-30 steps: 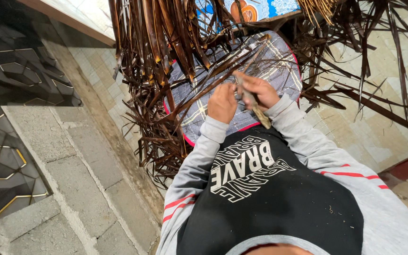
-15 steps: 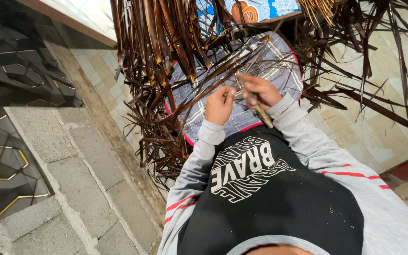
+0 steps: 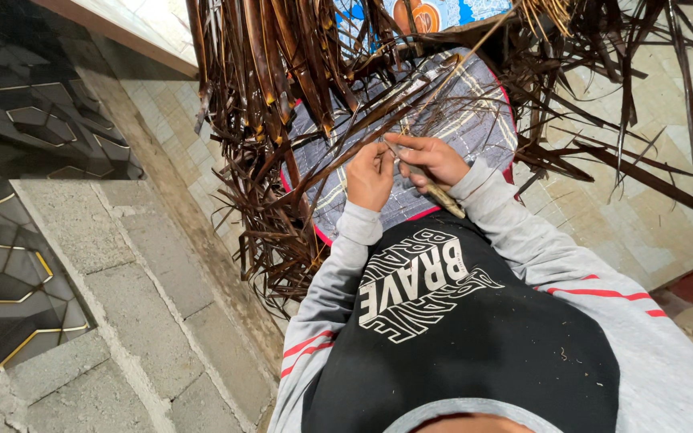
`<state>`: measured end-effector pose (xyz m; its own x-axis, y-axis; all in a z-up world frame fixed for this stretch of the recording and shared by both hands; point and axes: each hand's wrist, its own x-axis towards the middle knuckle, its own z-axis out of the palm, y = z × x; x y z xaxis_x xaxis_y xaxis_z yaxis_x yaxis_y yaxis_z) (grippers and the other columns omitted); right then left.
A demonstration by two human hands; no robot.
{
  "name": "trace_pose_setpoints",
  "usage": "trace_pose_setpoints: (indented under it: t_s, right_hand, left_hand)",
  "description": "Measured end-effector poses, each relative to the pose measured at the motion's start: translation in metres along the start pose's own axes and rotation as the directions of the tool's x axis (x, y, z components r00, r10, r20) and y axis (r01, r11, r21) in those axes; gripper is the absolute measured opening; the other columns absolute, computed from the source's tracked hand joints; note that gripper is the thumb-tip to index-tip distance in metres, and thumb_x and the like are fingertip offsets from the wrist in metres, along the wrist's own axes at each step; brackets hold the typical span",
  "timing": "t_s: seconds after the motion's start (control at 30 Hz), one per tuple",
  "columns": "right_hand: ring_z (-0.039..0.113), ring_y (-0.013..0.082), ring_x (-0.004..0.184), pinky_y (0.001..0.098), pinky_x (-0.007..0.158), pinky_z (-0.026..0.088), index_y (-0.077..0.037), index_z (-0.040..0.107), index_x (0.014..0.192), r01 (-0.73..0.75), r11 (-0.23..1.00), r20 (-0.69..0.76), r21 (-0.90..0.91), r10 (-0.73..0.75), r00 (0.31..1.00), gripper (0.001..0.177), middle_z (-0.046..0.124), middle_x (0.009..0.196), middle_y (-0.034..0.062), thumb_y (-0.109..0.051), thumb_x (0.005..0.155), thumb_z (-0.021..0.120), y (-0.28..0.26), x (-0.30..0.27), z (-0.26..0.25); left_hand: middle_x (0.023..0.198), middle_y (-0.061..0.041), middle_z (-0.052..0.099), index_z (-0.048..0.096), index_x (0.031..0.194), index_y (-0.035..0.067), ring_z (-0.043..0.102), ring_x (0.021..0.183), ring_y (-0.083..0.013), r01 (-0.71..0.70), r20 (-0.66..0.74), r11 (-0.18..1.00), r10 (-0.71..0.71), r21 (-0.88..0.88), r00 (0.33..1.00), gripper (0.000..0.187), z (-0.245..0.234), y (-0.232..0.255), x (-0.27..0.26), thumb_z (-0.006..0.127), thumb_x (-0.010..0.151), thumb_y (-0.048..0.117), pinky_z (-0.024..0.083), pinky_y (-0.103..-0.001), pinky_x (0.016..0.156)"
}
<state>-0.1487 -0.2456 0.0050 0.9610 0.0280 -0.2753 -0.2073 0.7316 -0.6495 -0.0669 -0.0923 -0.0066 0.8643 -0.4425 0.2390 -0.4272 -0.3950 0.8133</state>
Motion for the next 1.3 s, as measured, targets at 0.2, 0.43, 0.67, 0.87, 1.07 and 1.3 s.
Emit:
trace_pose_setpoints:
  t_s: [0.2,0.43,0.67,0.87,1.07,1.3]
  right_hand:
    - [0.050,0.0170,0.038,0.0324,0.028,0.045,-0.024,0.073,0.129,0.010,0.998,-0.087,0.063,-0.005,0.996,0.031,0.065,0.072,0.0192,-0.012,0.103,0.062,0.006,0.003,-0.010]
    - [0.054,0.0083,0.042,0.0283,0.034,0.053,-0.013,0.056,0.149,0.153,0.972,-0.083,0.178,-0.140,0.987,0.042,0.071,0.080,0.0065,-0.013,0.107,0.055,-0.023,0.018,-0.057]
    - [0.047,0.0030,0.048,0.0194,0.038,0.046,-0.010,0.056,0.145,0.259,0.944,-0.332,0.204,-0.182,0.925,0.037,0.061,0.080,0.0010,-0.008,0.109,0.051,-0.054,0.000,-0.031]
    - [0.058,0.0117,0.044,0.0302,0.031,0.053,-0.015,0.058,0.145,0.083,0.996,-0.162,-0.015,-0.084,0.983,0.044,0.069,0.079,0.0111,-0.009,0.101,0.060,-0.010,0.004,-0.010]
    - [0.050,0.0093,0.044,0.0274,0.031,0.047,-0.020,0.058,0.146,-0.055,0.997,-0.116,0.044,0.060,0.991,0.046,0.068,0.086,0.0084,-0.014,0.101,0.061,-0.015,0.009,-0.022]
    - [0.047,0.0095,0.040,0.0276,0.031,0.045,-0.022,0.059,0.138,-0.040,0.993,-0.035,0.107,0.044,0.998,0.047,0.062,0.069,0.0003,-0.005,0.096,0.063,-0.045,0.015,-0.023]
  left_hand:
    - [0.082,-0.010,0.076,0.078,0.091,0.013,0.076,0.083,-0.0338,-0.046,-0.042,0.998,0.045,-0.031,0.998,0.003,0.003,0.001,-0.001,0.077,0.089,0.013,0.060,-0.040,0.073]
    - [0.084,-0.009,0.077,0.080,0.093,0.014,0.076,0.084,-0.0321,-0.072,-0.058,0.997,0.069,-0.041,0.996,0.004,-0.007,-0.006,-0.005,0.078,0.090,0.012,0.060,-0.038,0.076]
    - [0.094,-0.005,0.081,0.077,0.100,0.009,0.077,0.083,-0.0198,0.096,0.103,0.995,-0.094,-0.014,0.990,0.020,-0.030,-0.003,-0.008,0.066,0.099,0.026,0.061,-0.035,0.076]
    - [0.083,-0.009,0.076,0.079,0.096,0.013,0.076,0.082,-0.0315,-0.109,-0.055,0.994,0.110,0.022,0.992,0.005,-0.015,-0.012,-0.003,0.077,0.092,0.013,0.060,-0.038,0.074]
    - [0.082,-0.009,0.071,0.077,0.100,0.012,0.072,0.077,-0.0325,-0.275,-0.084,0.961,0.277,0.037,0.957,0.007,-0.032,-0.007,0.003,0.071,0.096,0.011,0.059,-0.039,0.073]
    - [0.078,0.000,0.061,0.077,0.099,0.021,0.067,0.073,-0.0247,-0.390,-0.078,0.898,0.412,0.204,0.908,0.016,-0.025,-0.069,-0.007,0.061,0.101,0.023,0.056,-0.035,0.071]
